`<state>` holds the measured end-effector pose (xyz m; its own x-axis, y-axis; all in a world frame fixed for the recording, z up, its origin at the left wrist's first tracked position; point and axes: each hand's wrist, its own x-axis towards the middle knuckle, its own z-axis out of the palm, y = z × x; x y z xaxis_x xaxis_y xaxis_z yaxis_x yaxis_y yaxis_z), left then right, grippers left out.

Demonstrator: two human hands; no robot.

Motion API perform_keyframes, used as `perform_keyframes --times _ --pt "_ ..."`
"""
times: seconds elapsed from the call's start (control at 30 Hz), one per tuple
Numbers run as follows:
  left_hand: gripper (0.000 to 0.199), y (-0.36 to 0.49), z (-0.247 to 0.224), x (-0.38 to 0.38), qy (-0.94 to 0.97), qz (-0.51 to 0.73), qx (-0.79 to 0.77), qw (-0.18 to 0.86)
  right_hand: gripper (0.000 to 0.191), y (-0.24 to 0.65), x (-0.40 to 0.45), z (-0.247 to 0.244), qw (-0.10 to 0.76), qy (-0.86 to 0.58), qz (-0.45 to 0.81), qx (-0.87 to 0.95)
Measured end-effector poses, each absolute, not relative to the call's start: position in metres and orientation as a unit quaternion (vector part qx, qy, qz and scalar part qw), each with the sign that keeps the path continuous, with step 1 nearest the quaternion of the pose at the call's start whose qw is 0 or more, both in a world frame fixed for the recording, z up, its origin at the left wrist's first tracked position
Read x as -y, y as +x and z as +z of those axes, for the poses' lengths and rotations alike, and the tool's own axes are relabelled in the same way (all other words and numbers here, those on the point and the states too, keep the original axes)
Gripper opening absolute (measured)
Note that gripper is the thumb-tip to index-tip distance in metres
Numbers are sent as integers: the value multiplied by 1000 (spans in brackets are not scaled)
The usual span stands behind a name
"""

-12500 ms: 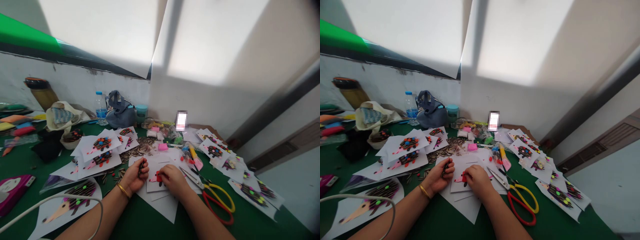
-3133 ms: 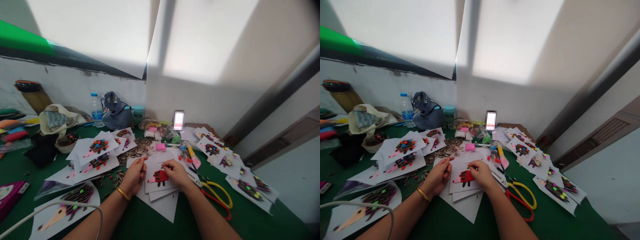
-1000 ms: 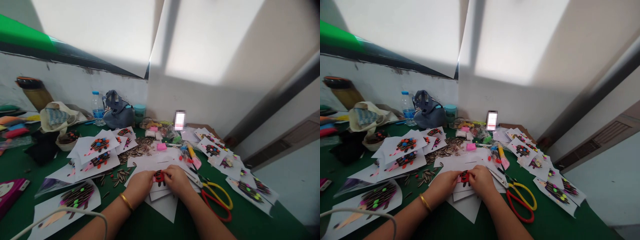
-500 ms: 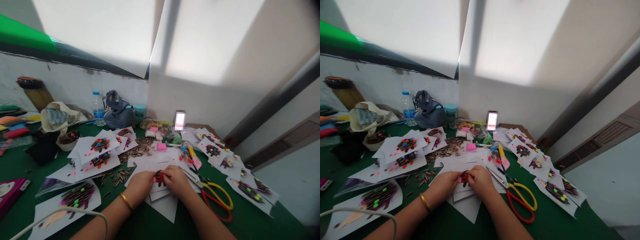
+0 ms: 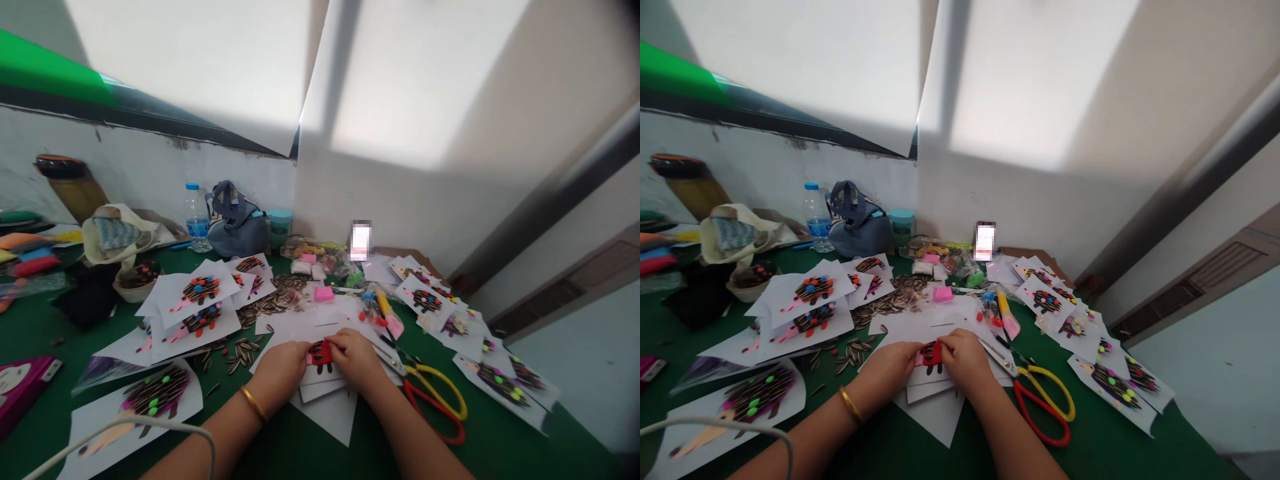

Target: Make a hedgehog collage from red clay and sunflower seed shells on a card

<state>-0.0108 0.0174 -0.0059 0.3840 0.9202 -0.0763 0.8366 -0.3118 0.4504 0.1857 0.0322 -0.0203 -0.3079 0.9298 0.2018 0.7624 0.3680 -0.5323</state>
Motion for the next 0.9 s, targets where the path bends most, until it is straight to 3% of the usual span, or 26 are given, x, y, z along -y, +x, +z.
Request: perform_keyframes --times 0.2,0.37,0.5,0.63,0.77,0.9 --pt "35 -11 -8 -16 793 106 -551 238 29 183 -31 -21 240 -524 162 801" --pt "40 -15 -10 -22 750 206 -572 261 27 186 -32 -22 312 -518 157 781" --pt "49 -13 -7 -25 628 370 -534 428 24 179 -24 -17 390 -451 157 788" --pt "68 -7 -5 -19 474 416 -447 634 24 164 -10 -10 402 -397 177 806" --pt "79 -4 -2 -11 441 396 -425 684 25 152 -3 -5 399 -401 231 792" --pt "77 -2 6 -7 498 348 -409 680 24 148 -2 -3 399 -406 308 762"
